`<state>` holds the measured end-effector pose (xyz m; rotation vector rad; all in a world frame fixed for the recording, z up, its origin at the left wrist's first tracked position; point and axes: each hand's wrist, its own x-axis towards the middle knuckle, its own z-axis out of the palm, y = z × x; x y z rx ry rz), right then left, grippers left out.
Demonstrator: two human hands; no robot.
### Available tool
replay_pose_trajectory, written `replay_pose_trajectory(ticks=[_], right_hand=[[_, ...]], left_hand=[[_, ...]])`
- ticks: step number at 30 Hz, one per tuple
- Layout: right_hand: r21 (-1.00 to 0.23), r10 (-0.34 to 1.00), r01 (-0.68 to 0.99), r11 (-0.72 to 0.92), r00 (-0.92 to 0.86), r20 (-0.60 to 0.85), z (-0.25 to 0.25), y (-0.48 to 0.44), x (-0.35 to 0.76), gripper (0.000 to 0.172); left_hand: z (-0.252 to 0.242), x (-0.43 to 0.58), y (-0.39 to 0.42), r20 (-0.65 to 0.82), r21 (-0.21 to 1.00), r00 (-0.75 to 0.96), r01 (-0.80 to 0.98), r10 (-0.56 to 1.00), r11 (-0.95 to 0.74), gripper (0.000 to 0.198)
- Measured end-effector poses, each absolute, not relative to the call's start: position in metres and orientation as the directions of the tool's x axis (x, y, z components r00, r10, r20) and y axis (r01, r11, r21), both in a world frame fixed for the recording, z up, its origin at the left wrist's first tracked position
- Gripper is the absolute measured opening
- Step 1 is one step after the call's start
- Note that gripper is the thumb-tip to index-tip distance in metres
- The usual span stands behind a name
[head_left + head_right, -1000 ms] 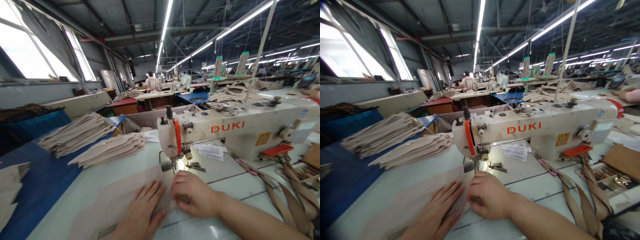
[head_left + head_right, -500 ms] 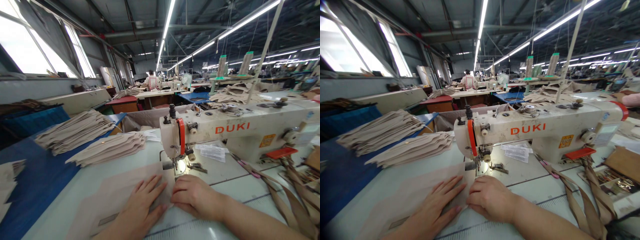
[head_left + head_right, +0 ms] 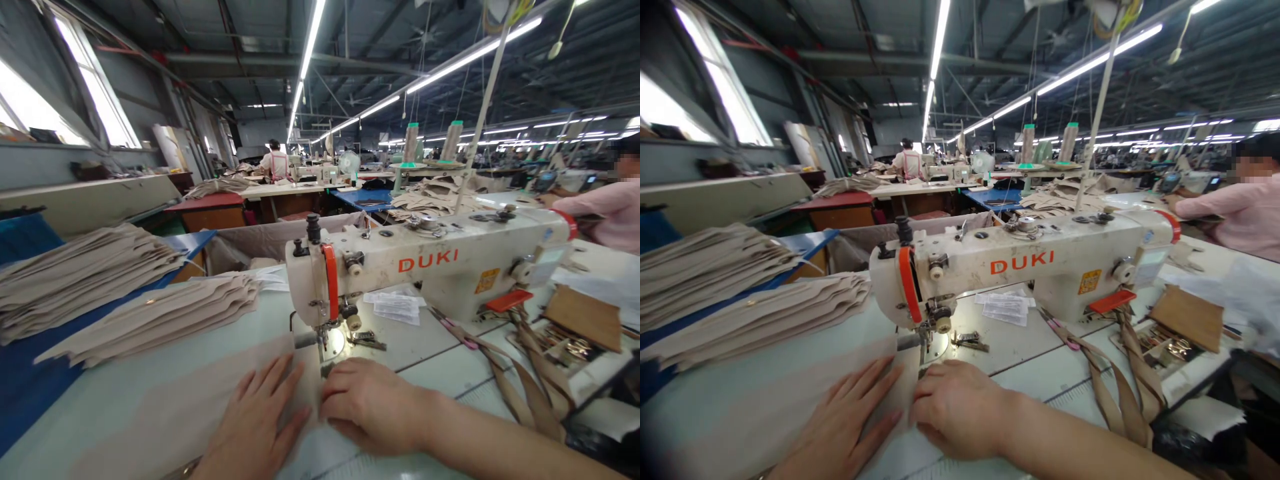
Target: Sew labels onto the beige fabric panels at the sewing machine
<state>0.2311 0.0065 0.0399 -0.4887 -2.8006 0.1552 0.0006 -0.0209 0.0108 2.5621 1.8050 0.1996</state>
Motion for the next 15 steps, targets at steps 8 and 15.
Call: replay_pose_trajectory(ticks=[8, 15], right_hand=[[-0.115, 0.911, 0.907, 0.405, -0.39, 0.133, 0.072, 0.061, 0.318, 0.021], [-0.051, 0.956, 0.957, 0.286, -0.281, 0.085, 0.05, 0.082, 0.34, 0.016]], left_hand=[[0.016, 0.005, -0.019, 0.05, 0.071, 0.324, 0.942, 0.945, -0.327, 0.065], [0.011, 0.003, -0.018, 0.074, 0.083, 0.326, 0.94, 0.942, -0.332, 0.067]])
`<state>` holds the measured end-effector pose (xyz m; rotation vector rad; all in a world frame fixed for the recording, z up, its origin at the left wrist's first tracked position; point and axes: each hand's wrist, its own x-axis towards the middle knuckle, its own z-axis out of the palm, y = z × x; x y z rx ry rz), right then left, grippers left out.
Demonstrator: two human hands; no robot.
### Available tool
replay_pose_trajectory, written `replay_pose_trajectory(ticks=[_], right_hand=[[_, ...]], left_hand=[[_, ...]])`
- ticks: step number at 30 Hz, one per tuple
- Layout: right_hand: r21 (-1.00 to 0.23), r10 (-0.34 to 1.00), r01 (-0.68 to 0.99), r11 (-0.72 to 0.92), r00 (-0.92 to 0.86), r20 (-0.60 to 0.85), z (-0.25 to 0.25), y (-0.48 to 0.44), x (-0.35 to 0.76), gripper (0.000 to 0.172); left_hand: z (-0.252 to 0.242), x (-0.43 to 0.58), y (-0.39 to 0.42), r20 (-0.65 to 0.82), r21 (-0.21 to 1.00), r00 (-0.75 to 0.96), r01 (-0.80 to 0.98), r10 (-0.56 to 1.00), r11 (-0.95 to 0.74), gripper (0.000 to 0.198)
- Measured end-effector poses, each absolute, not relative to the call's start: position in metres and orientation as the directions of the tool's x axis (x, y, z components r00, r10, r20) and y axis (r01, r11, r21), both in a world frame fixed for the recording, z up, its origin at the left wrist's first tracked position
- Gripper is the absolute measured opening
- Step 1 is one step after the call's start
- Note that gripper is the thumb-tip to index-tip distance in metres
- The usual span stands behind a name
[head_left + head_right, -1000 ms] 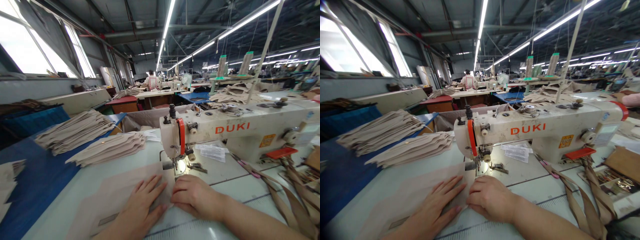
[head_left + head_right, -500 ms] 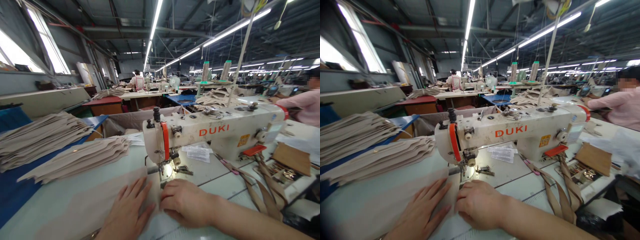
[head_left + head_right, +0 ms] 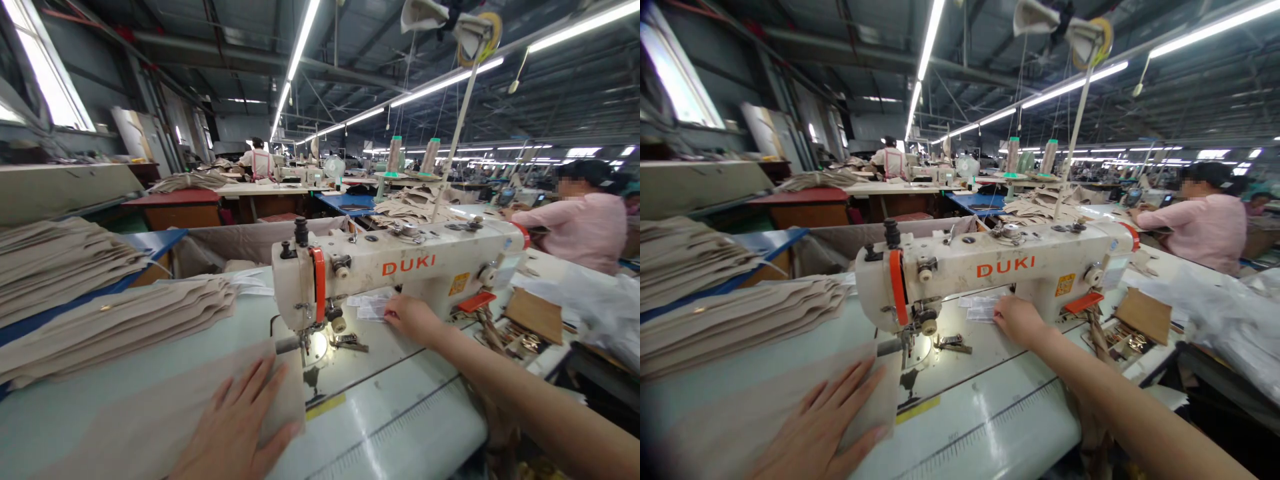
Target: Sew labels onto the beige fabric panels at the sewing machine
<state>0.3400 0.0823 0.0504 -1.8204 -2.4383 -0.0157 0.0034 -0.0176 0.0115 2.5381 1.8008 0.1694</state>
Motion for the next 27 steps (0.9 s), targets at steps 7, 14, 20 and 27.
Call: replay_pose_trajectory(ticks=[7, 14, 20, 27], right_hand=[[-0.055, 0.968, 0.972, 0.231, -0.224, 0.113, 0.056, 0.079, 0.336, 0.02], [-0.128, 0.97, 0.979, 0.156, -0.127, 0.205, 0.067, 0.072, 0.339, 0.018], [-0.211, 0.946, 0.936, 0.28, -0.232, 0.225, 0.07, 0.039, 0.328, 0.015], [-0.198, 0.674, 0.654, 0.73, -0.641, 0.369, 0.056, -0.019, 0.255, 0.016]], left_hand=[[0.01, 0.003, -0.016, 0.086, 0.082, 0.32, 0.942, 0.944, -0.326, 0.068], [0.004, -0.004, -0.015, 0.199, 0.09, 0.344, 0.926, 0.918, -0.367, 0.061], [0.005, -0.012, -0.025, 0.511, 0.093, 0.399, 0.855, 0.762, -0.51, 0.048], [0.025, 0.026, -0.047, 0.651, -0.164, 0.615, 0.686, 0.444, -0.709, 0.04]])
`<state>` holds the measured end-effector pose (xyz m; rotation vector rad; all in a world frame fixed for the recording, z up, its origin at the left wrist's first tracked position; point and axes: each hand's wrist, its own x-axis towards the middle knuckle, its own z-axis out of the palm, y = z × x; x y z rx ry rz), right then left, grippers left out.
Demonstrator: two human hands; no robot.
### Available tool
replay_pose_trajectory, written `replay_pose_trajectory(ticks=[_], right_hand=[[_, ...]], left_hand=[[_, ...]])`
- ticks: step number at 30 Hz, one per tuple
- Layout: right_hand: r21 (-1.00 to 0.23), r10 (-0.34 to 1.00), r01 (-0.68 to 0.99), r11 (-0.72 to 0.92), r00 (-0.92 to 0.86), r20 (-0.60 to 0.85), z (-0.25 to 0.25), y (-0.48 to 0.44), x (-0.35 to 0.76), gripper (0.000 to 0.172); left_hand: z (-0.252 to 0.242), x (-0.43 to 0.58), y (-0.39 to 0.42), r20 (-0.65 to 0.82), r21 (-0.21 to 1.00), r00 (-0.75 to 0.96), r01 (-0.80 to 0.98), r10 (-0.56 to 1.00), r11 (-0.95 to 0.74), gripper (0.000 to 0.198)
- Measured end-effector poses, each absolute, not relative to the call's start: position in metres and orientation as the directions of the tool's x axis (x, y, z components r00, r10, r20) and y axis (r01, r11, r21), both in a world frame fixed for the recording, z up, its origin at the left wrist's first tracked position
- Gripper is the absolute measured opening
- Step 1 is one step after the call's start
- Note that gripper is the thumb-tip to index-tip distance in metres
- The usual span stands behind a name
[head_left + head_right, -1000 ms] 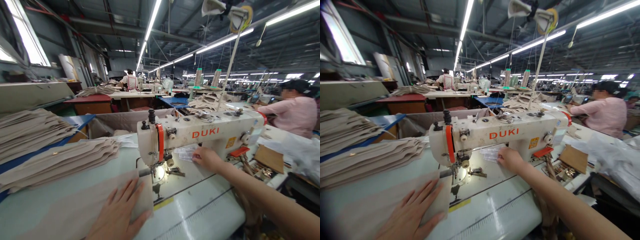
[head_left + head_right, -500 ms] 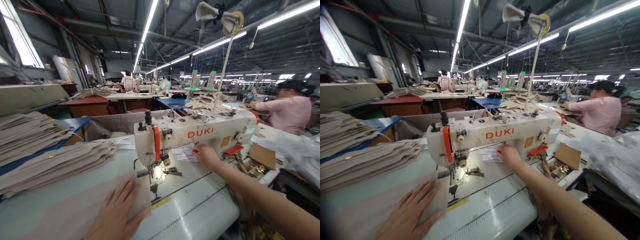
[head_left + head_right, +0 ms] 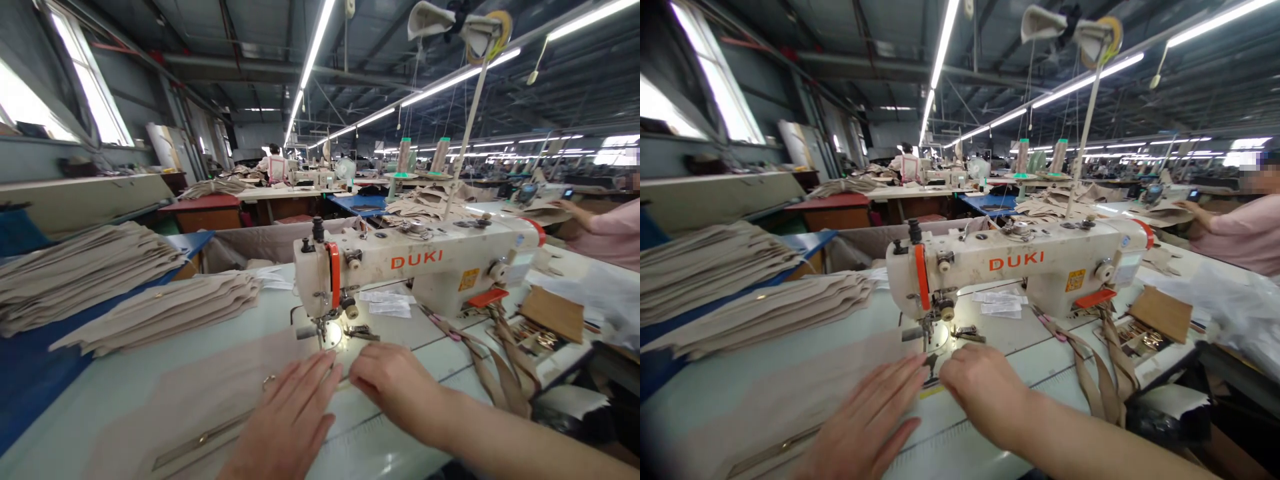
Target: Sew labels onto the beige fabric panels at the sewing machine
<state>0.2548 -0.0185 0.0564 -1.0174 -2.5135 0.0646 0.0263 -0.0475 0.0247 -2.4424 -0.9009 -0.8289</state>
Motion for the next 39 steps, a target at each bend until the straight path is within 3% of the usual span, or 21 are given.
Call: replay_pose_trajectory(ticks=[4, 7, 10, 13, 16, 22, 26, 33, 39], right_hand=[[-0.327, 0.619, 0.526, 0.785, -0.645, 0.447, 0.05, -0.025, 0.225, 0.015], [-0.444, 0.643, 0.468, 0.764, -0.599, 0.477, 0.046, -0.018, 0.22, 0.012], [-0.575, 0.724, 0.458, 0.678, -0.548, 0.419, 0.043, -0.009, 0.218, 0.012], [-0.702, 0.823, 0.48, 0.526, -0.495, 0.278, 0.042, -0.003, 0.215, 0.012], [-0.724, 0.852, 0.506, 0.469, -0.475, 0.22, 0.041, 0.001, 0.21, 0.011], [-0.564, 0.71, 0.443, 0.697, -0.536, 0.457, 0.03, 0.011, 0.208, 0.011], [-0.473, 0.652, 0.448, 0.759, -0.526, 0.547, 0.024, 0.016, 0.22, 0.013], [-0.3, 0.391, 0.274, 0.914, -0.793, 0.468, 0.017, 0.005, 0.227, 0.017], [-0.258, 0.384, 0.298, 0.919, -0.824, 0.416, 0.016, 0.0, 0.227, 0.023]], left_hand=[[0.03, 0.023, -0.048, 0.699, -0.006, 0.516, 0.696, 0.494, -0.718, 0.031], [0.036, 0.009, -0.05, 0.639, 0.165, 0.449, 0.713, 0.624, -0.681, 0.031], [0.042, 0.0, -0.051, 0.493, 0.339, 0.386, 0.741, 0.78, -0.58, 0.029], [0.045, 0.0, -0.046, 0.362, 0.421, 0.355, 0.763, 0.862, -0.491, 0.026], [0.043, 0.004, -0.039, 0.365, 0.382, 0.349, 0.79, 0.863, -0.48, 0.022], [0.041, 0.01, -0.02, 0.548, 0.09, 0.521, 0.741, 0.654, -0.666, 0.029], [0.039, 0.004, -0.005, 0.639, -0.061, 0.559, 0.721, 0.528, -0.69, 0.033], [0.021, 0.01, 0.001, 0.541, 0.008, 0.581, 0.72, 0.608, -0.694, 0.034], [0.017, 0.008, 0.0, 0.531, 0.024, 0.615, 0.676, 0.583, -0.736, 0.032]])
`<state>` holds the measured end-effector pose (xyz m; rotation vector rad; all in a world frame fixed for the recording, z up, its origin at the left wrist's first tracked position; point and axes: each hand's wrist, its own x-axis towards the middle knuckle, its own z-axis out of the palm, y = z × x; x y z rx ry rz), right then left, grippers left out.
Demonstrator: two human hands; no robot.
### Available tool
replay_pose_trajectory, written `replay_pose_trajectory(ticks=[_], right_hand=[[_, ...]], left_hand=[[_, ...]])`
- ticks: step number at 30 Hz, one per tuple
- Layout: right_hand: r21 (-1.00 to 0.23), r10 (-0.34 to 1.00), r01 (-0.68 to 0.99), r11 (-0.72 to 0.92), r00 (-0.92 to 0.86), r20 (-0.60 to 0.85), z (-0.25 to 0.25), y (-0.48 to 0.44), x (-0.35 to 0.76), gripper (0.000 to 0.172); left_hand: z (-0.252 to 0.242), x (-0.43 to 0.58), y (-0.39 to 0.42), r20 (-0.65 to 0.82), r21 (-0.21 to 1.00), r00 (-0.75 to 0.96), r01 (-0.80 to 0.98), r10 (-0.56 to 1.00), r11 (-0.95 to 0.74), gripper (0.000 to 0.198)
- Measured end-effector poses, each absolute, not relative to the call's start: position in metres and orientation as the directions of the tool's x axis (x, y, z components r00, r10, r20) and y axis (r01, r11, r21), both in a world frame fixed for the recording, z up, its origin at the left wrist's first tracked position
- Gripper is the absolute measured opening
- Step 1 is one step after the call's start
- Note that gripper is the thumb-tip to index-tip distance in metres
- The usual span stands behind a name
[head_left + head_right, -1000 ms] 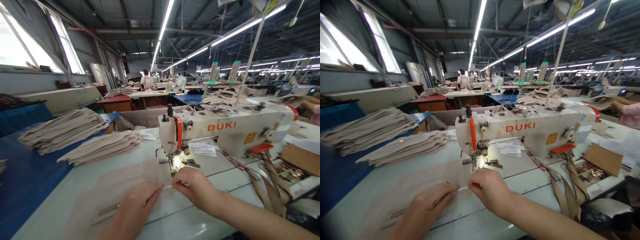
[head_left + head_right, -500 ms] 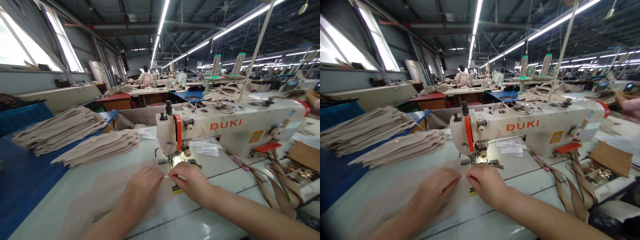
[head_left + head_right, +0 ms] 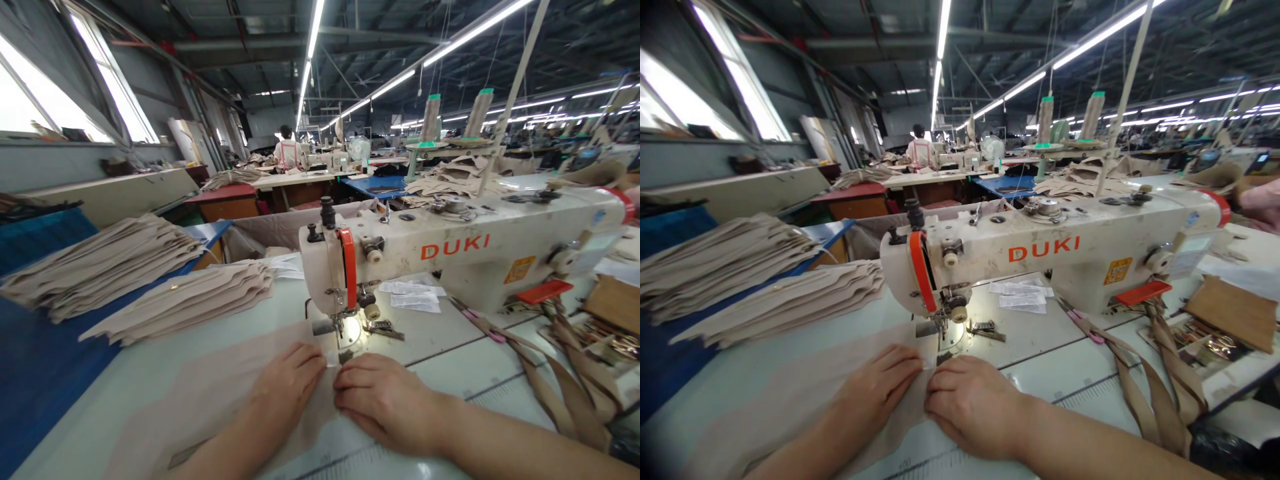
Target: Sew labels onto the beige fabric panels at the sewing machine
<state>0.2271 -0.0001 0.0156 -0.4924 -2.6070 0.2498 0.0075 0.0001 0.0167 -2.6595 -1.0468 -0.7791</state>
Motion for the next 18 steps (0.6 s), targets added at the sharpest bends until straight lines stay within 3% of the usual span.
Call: replay_pose_trajectory(ticks=[12, 18], right_hand=[[-0.225, 0.393, 0.325, 0.919, -0.817, 0.421, 0.0141, -0.0018, 0.2264, 0.024], [-0.187, 0.366, 0.316, 0.93, -0.84, 0.402, 0.015, -0.0014, 0.2265, 0.021]], left_hand=[[0.017, 0.0077, 0.0026, 0.477, -0.077, 0.7, 0.635, 0.531, -0.768, 0.035], [0.0132, 0.0046, 0.0048, 0.464, -0.061, 0.71, 0.622, 0.529, -0.781, 0.032]])
